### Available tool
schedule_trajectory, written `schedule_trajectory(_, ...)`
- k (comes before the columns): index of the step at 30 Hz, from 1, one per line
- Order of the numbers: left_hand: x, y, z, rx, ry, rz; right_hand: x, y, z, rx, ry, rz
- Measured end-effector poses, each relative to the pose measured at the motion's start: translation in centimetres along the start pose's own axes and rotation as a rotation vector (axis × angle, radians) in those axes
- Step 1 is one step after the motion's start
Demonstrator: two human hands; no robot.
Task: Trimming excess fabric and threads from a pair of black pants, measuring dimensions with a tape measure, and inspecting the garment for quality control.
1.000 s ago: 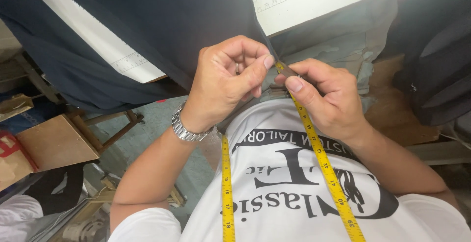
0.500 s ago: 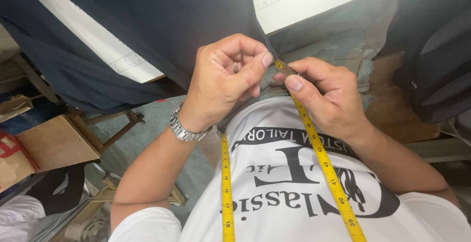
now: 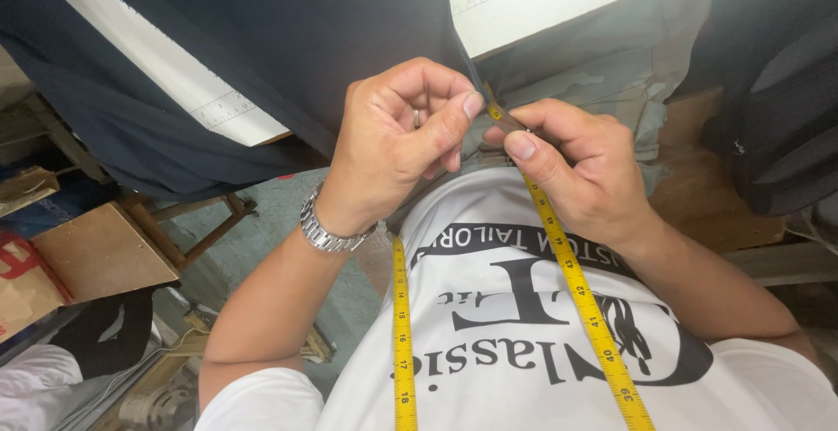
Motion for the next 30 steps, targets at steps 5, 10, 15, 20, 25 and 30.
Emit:
schedule_trajectory(5, -0.08, 0.11, 0.02, 0.011, 0.0, 0.011, 0.01, 0.12, 0.15, -0.015, -0.002, 0.004)
schedule_trajectory(10, -0.01, 0.26, 0.11, 0.014, 0.009, -0.011, -0.05, 0.05, 0.05, -0.005, -0.004, 0.004)
schedule_trajectory(15, 0.09, 0.32, 0.06, -0.001, 0.01, -0.014, -0.08, -0.02, -0.02, 0.001, -0.006, 0.007)
schedule_trajectory(20, 0.23, 0.27, 0.02, -0.002, 0.005, 0.002, -0.07, -0.1, -0.08, -0.018, 0.0, 0.01)
schedule_trajectory(25, 0.34, 0.23, -0.06, 0.033, 0.002, 0.038, -0.22, 0.03, 0.08, -0.017, 0.002, 0.001)
schedule_trajectory(30, 0.34, 0.57, 0.09, 0.037, 0.004, 0.006, -0.25, 0.0, -0.05, -0.003, 0.002, -0.005)
Point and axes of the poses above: each hand's wrist, its own z-axis towards the middle knuckle, its own x-axis out of the palm, y = z × x, the point moved 3 cm from there along z, towards the middle knuckle, and after that the axes turned 15 degrees about -x, right-handed, at the moved point
